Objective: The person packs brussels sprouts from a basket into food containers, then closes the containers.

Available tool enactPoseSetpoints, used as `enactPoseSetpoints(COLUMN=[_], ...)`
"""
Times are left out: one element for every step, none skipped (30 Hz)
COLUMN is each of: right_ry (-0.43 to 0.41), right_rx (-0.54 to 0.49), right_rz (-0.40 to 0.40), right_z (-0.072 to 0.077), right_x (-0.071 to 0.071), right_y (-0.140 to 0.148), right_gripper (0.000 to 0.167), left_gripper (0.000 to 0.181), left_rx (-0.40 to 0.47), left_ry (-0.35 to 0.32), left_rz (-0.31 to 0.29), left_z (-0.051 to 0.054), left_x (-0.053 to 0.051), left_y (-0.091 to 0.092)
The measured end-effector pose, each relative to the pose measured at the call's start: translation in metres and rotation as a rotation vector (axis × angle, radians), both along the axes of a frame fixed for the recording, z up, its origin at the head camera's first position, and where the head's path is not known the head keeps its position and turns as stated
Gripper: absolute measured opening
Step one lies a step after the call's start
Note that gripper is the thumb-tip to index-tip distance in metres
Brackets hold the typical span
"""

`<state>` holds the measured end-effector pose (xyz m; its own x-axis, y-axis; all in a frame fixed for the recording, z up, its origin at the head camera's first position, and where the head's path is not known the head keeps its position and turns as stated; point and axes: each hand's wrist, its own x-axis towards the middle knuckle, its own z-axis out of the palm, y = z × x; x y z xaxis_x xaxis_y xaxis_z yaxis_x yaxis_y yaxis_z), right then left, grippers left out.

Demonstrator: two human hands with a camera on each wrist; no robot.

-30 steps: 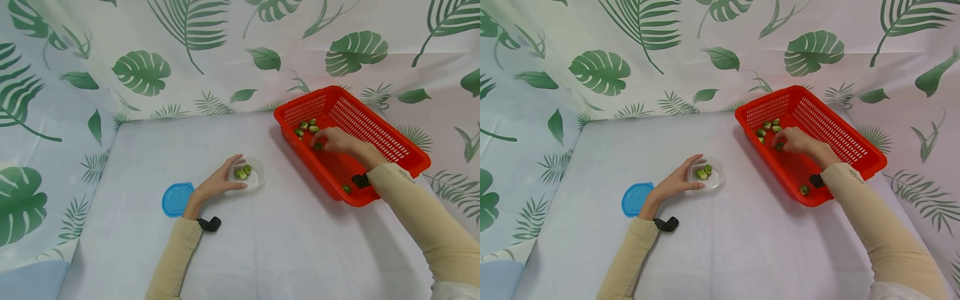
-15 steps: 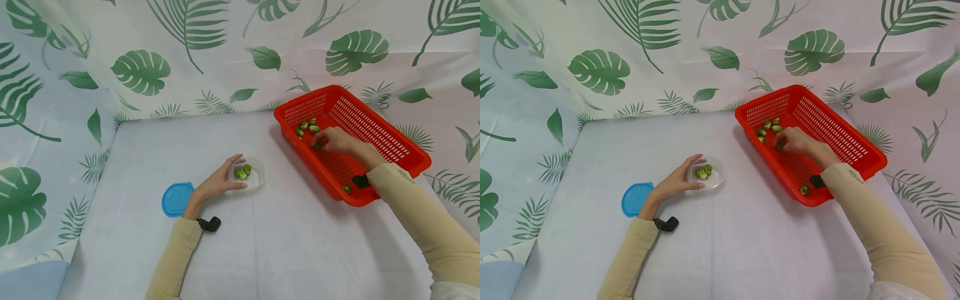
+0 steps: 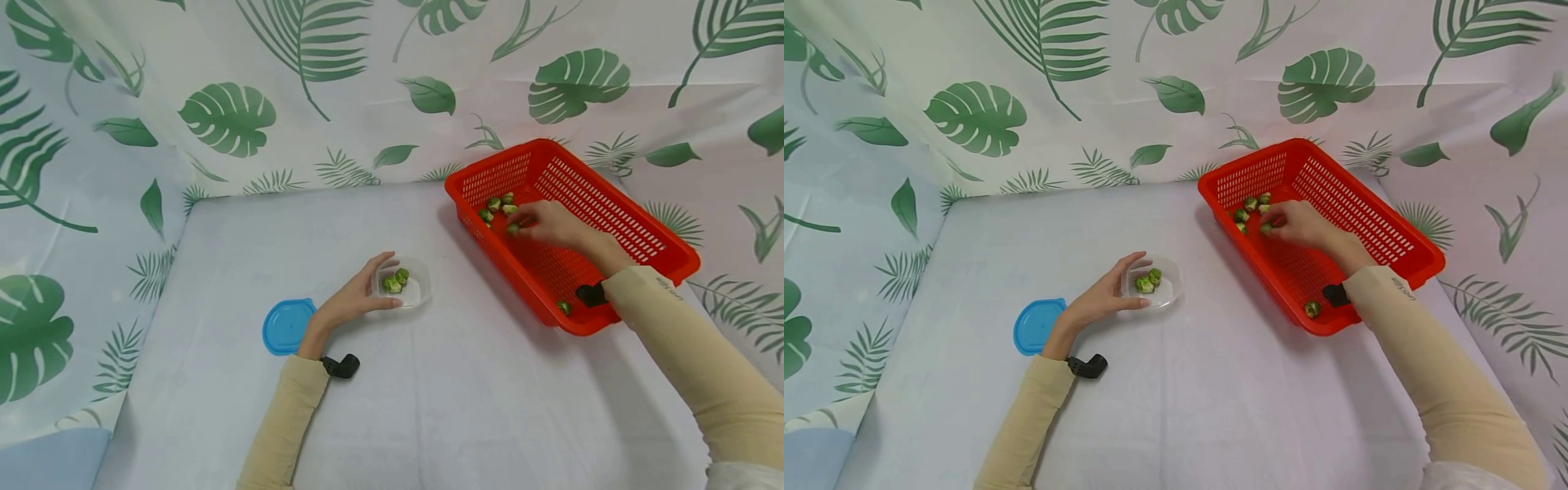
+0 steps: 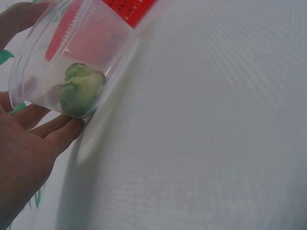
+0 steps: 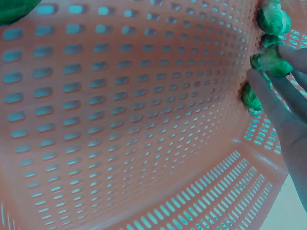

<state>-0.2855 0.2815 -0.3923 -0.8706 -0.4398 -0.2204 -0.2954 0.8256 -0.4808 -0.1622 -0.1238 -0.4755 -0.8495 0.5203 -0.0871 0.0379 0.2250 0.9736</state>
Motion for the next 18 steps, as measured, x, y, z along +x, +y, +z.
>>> enactPoseSetpoints(right_ry=[-0.004, -0.007, -0.012, -0.019, -0.021, -0.026, -0.032, -0.038, -0.043, -0.048, -0.051, -0.052, -0.049, -0.045, -0.039, -0.036, -0.032, -0.027], right_rx=[-0.007, -0.013, -0.021, -0.027, -0.033, -0.037, -0.046, -0.053, -0.059, -0.065, -0.070, -0.076, -0.080, -0.082, -0.082, -0.087, -0.089, -0.094], right_rz=[-0.009, -0.016, -0.021, -0.028, -0.031, -0.038, -0.046, -0.051, -0.059, -0.064, -0.070, -0.076, -0.077, -0.077, -0.075, -0.073, -0.074, -0.070], right_z=[0.001, 0.001, 0.001, 0.002, 0.002, 0.002, 0.003, 0.004, 0.006, 0.007, 0.009, 0.010, 0.012, 0.013, 0.015, 0.016, 0.017, 0.018], right_x=[0.001, 0.001, 0.002, 0.002, 0.002, 0.002, 0.003, 0.003, 0.004, 0.005, 0.006, 0.006, 0.007, 0.008, 0.008, 0.008, 0.009, 0.009], right_y=[-0.001, -0.002, -0.002, -0.003, -0.003, -0.004, -0.006, -0.007, -0.008, -0.009, -0.011, -0.012, -0.013, -0.014, -0.015, -0.015, -0.016, -0.017], right_gripper=[0.030, 0.031, 0.031, 0.032, 0.032, 0.033, 0.034, 0.035, 0.036, 0.037, 0.037, 0.037, 0.037, 0.037, 0.036, 0.037, 0.037, 0.037], left_gripper=[0.095, 0.095, 0.095, 0.094, 0.094, 0.094, 0.094, 0.094, 0.094, 0.094, 0.094, 0.094, 0.094, 0.094, 0.094, 0.094, 0.094, 0.094], left_rx=[0.000, -0.002, -0.002, -0.003, -0.004, -0.005, -0.007, -0.007, -0.007, -0.008, -0.009, -0.009, -0.009, -0.008, -0.007, -0.004, -0.002, 0.002], left_ry=[-0.001, -0.001, -0.001, -0.002, -0.004, -0.006, -0.005, -0.005, -0.006, -0.007, -0.006, -0.007, -0.006, -0.007, -0.007, -0.006, -0.004, -0.005], left_rz=[-0.001, -0.002, -0.003, -0.003, -0.004, -0.004, -0.004, -0.005, -0.004, -0.004, -0.004, -0.003, -0.002, -0.002, -0.001, -0.001, -0.001, -0.001], left_z=[0.000, 0.001, 0.001, 0.001, 0.001, 0.001, 0.001, 0.001, 0.001, 0.001, 0.001, 0.001, 0.000, 0.000, -0.001, -0.001, -0.001, -0.002], left_x=[0.000, 0.000, 0.000, 0.000, 0.000, 0.000, 0.000, 0.000, 0.000, 0.000, 0.000, 0.000, 0.000, 0.000, 0.000, 0.000, 0.000, 0.000], left_y=[0.000, 0.000, 0.000, 0.000, 0.000, 0.000, 0.000, 0.000, 0.000, 0.000, 0.000, 0.000, 0.000, 0.000, 0.000, 0.000, 0.000, 0.000])
